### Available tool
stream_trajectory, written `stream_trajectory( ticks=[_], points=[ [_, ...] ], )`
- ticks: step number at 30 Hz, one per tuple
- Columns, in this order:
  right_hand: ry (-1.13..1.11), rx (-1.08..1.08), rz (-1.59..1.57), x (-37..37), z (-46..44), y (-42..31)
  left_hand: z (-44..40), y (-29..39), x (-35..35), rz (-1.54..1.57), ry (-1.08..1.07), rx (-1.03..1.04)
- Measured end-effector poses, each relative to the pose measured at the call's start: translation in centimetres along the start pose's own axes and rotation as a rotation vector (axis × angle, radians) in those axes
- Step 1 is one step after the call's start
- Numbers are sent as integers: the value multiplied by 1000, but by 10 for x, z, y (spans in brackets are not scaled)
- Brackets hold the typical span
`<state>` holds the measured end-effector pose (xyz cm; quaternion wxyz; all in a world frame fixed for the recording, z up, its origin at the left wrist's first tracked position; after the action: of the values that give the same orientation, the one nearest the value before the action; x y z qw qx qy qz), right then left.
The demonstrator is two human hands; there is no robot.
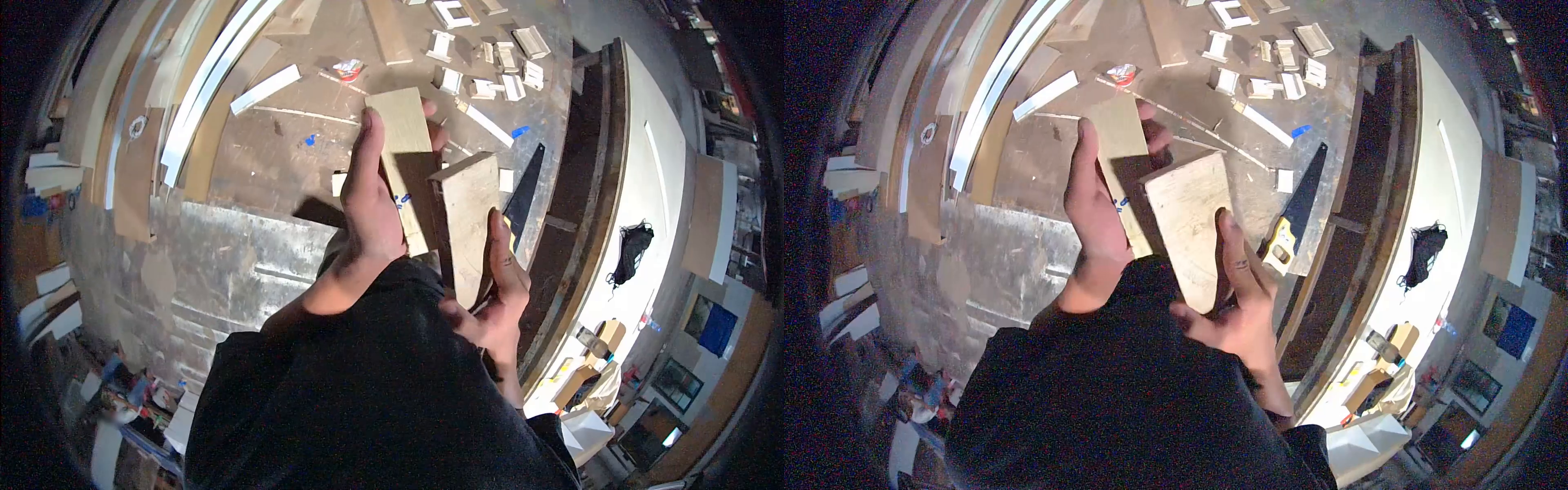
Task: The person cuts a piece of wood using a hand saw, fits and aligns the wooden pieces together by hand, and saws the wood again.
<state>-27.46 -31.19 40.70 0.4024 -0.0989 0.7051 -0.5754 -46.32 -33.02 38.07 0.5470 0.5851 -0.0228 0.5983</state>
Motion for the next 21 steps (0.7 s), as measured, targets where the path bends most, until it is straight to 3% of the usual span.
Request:
stream_trajectory(
  ticks=[1, 2, 4, 5, 7, 10, 12, 15, 16, 17, 19, 21],
  points=[
    [8, 52, 123, 1, 0, -4, 1, 1, -6, 46, 64, -18],
    [1, 52, 122, 1, 1, -2, -2, 6, -7, 42, -2, 35],
    [-29, -21, 74, -1, -1, 3, -12, 8, -4, 192, -451, 38],
    [-28, -35, 99, -3, 0, 3, -9, 5, -7, 195, -450, 43],
    [-40, -17, 52, 0, 0, 0, 0, 4, -15, 31, -128, -6],
    [-115, -46, -30, 14, -6, -22, 4, 16, -13, -76, -116, 62],
    [-252, 117, -1, 21, 0, -13, -9, 24, -26, -50, -31, 139],
    [-315, -83, -18, 24, 11, 3, -14, 29, -40, 18, 22, 67],
    [-318, -81, -19, 26, 14, 1, -9, 29, -39, 27, 88, 73],
    [-257, 29, -281, 27, 17, 3, -2, 23, -34, -3, 101, 78],
    [-175, -62, -401, 34, 12, -10, 2, 12, -36, -16, 44, 88],
    [-266, 0, -317, 43, 7, -16, -3, 16, -39, 63, 59, 156]
  ],
)
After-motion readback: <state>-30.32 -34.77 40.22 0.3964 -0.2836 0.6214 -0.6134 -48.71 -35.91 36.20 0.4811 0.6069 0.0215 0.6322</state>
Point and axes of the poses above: each hand's wrist, its own z-axis away from the middle knuckle, its own x-axis out of the palm, y = z × x, the point moved 8 cm from there along -z, towards the middle knuckle, and after that the axes turned 3 degrees about -z, right-handed, at the moved point
